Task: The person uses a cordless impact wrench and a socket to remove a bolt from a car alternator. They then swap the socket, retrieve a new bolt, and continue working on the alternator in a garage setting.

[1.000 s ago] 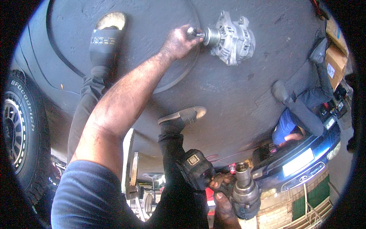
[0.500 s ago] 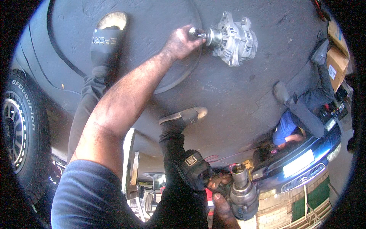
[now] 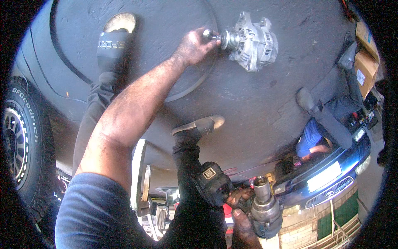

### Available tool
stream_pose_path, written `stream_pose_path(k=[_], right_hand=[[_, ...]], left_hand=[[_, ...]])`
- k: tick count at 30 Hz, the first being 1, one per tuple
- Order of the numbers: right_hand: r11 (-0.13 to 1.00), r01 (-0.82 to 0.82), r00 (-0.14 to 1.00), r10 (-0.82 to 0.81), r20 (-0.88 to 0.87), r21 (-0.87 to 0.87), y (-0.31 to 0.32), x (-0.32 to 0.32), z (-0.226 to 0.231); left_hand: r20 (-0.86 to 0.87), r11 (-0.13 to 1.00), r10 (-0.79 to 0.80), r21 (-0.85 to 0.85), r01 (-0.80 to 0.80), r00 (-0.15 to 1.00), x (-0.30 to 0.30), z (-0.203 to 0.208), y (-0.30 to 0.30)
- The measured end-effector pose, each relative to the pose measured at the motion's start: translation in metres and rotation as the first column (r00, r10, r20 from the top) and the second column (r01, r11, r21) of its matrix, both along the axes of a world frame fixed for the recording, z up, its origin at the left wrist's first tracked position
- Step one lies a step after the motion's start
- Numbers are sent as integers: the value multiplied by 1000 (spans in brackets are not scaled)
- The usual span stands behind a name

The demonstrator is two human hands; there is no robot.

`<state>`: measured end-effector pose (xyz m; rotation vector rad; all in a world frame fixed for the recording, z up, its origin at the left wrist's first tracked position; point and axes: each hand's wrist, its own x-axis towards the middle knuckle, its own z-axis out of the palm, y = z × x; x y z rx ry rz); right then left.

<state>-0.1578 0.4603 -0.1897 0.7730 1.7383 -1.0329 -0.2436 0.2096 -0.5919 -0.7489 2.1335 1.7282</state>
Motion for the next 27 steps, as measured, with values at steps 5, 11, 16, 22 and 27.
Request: stream_pose_path(k=[5, 11, 16, 22, 27], right_hand=[[994, -107, 993, 105, -61, -25, -6, -5, -2], [998, -7, 999, 4, -51, -55, -15, -6, -4], [969, -234, 969, 225, -103, -76, -8, -7, -9], [990, 108, 994, -106, 31, -93, -10, -7, -7], [997, 26, 1000, -25, 9, -68, -13, -7, -8]], left_hand=[[37, 999, -15, 38, 13, 999, -1, 0, -1], [48, 998, -45, 41, 43, 998, -1, -7, -1], [7, 999, -25, -32, 25, 1000, -3, -6, -1], [41, 999, -44, 19, 43, 998, -5, -7, -1], [61, 999, -39, 16, 38, 997, -7, -8, -2]])
